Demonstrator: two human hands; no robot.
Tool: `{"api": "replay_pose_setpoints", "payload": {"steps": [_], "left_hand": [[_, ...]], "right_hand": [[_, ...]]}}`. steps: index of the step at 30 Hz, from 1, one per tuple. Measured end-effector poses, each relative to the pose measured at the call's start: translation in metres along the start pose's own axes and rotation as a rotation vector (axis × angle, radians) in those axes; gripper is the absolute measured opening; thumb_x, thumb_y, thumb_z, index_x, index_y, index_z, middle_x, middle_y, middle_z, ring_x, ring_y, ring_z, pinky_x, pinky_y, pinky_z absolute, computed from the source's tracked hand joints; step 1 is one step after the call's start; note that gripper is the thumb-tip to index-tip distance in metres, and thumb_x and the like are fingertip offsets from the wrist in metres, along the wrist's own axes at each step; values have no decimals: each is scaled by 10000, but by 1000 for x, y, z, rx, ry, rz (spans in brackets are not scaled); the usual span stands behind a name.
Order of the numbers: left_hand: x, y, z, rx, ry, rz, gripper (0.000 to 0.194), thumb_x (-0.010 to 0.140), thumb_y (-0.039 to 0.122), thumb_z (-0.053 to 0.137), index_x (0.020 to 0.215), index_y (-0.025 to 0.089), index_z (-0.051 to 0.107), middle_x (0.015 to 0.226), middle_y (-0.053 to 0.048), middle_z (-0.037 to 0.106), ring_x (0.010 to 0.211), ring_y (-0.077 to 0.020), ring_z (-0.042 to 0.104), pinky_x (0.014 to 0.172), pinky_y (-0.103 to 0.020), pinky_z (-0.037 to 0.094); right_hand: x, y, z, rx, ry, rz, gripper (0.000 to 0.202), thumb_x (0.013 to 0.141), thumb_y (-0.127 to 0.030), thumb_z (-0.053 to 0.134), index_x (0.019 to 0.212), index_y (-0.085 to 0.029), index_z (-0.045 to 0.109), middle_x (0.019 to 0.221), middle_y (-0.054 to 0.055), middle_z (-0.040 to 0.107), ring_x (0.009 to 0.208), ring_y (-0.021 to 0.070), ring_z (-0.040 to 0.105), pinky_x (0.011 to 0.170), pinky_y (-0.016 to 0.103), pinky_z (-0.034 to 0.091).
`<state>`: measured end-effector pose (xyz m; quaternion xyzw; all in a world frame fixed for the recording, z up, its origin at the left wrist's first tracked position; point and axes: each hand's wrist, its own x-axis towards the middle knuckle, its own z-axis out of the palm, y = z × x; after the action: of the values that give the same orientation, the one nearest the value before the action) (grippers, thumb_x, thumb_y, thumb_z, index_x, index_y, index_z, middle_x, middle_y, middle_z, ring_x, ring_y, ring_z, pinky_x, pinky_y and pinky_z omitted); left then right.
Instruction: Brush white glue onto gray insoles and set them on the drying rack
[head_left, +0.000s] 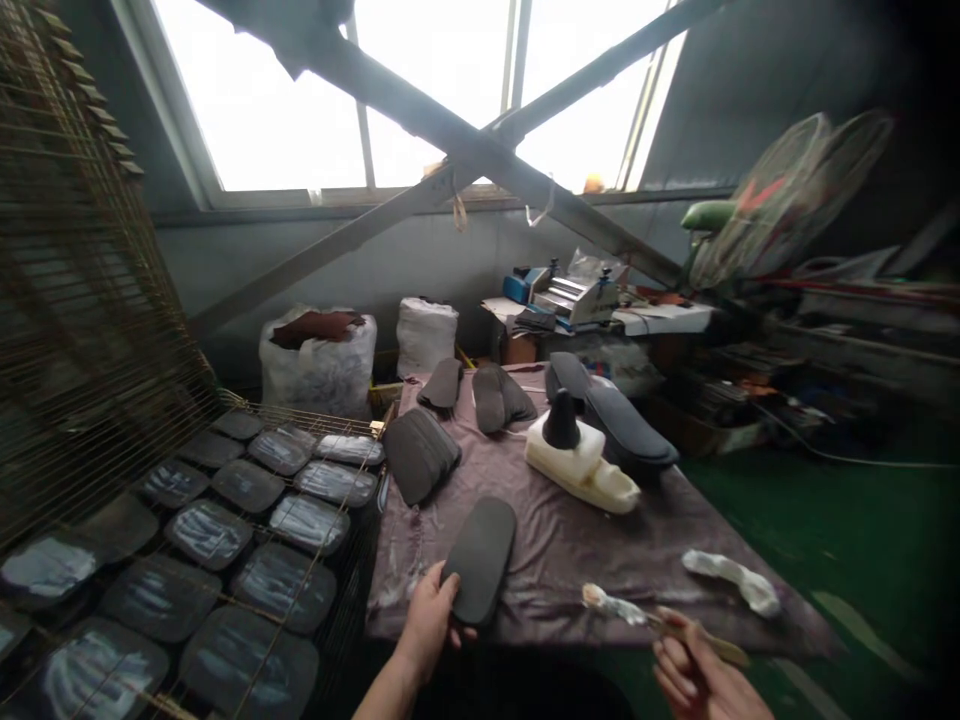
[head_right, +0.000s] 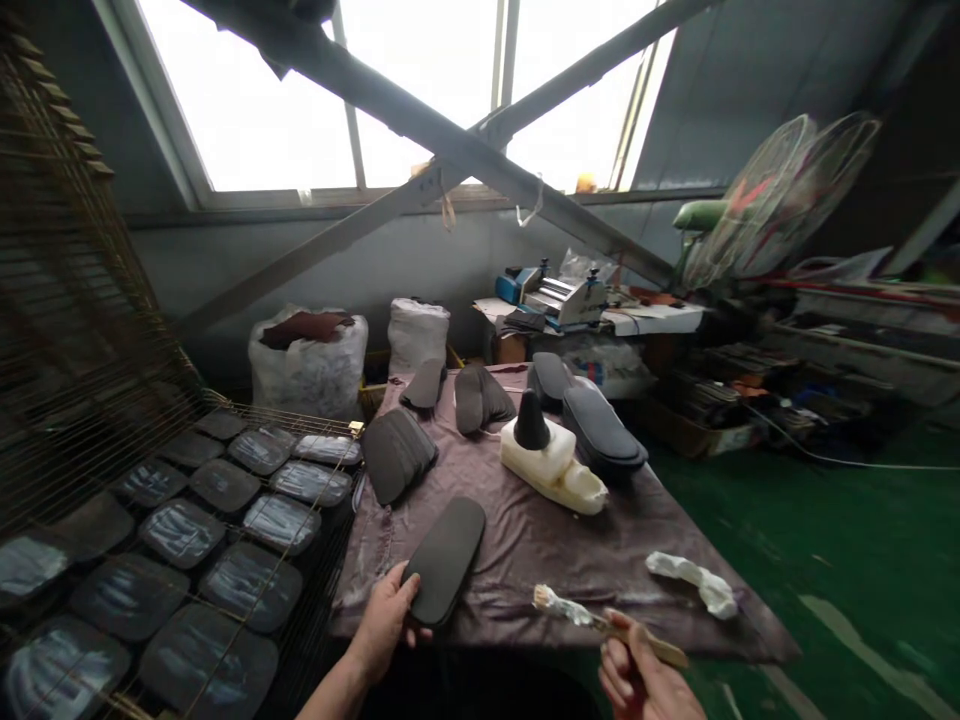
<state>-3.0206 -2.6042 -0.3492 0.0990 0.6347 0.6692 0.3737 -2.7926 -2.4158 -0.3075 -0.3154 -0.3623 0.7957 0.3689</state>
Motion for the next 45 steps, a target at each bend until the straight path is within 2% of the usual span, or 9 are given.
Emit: {"api": "replay_pose_setpoints", "payload": {"steps": [6,12,18,21,25,30,34,38,45], "left_hand": [[14,-11,-2,128,142,16,452,713,314,593,1091,176,387,1036,-114,605,663,-185,645,384,-238,483],[33,-5,11,296,208,133,372,730,421,542,1015,200,453,927,-72,571,752,-208,620,478,-287,517],[35,13,7,546,259,299,310,647,464,619,821,209,594,1016,-82,556,843,-238,584,782,-373,459],[32,13,2,577,194,267,310,678,512,574,761,213,588,746,-36,604,689,-211,595,659,-320,456],[28,-1,-2,495,60,121,417,675,601,530,734,190,568,470,36,512,368,-128,464,390,-233,349],[25,-21,-11,390,6,-3,494,623,630,566,778,161,545,430,54,492,312,-87,399,309,-174,239],[25,-30,-16,370,15,-40,498,626,609,585,815,149,547,361,73,448,277,-58,326,306,-153,188],[25,-31,-16,297,17,-53,487,627,562,627,866,144,554,447,46,526,315,-72,418,310,-151,222],[14,-23,-21,-67,8,-153,615,442,362,821,948,125,565,746,-38,650,493,-121,584,480,-235,467]], "right_hand": [[-4,10,36,28,-37,-16,345,732,-422,721,912,-147,615,613,-31,452,495,50,355,406,124,318],[3,21,50,27,-43,-72,382,740,-464,700,897,-132,595,600,-41,452,461,37,341,399,130,265],[20,24,66,-205,-87,-174,443,761,-552,618,885,-129,572,582,-39,457,445,57,354,395,165,241],[32,33,79,-326,-138,-207,486,789,-592,542,880,-115,570,574,-37,455,431,64,351,393,178,244],[50,58,95,-656,-211,-257,537,877,-590,326,917,-104,554,550,-35,459,398,76,371,374,185,280],[77,79,106,-1007,-239,-334,468,914,-443,306,747,-114,594,481,-12,494,388,101,445,407,205,352],[104,64,111,-1193,-196,-491,377,928,-307,342,708,-124,587,622,63,593,630,162,580,635,257,437],[110,48,113,-1352,-401,-668,224,928,-262,388,938,-140,576,950,109,617,902,186,569,826,284,413],[36,78,101,-1644,-917,-901,139,854,-200,469,957,-152,548,846,74,611,744,180,574,687,271,449]]}}
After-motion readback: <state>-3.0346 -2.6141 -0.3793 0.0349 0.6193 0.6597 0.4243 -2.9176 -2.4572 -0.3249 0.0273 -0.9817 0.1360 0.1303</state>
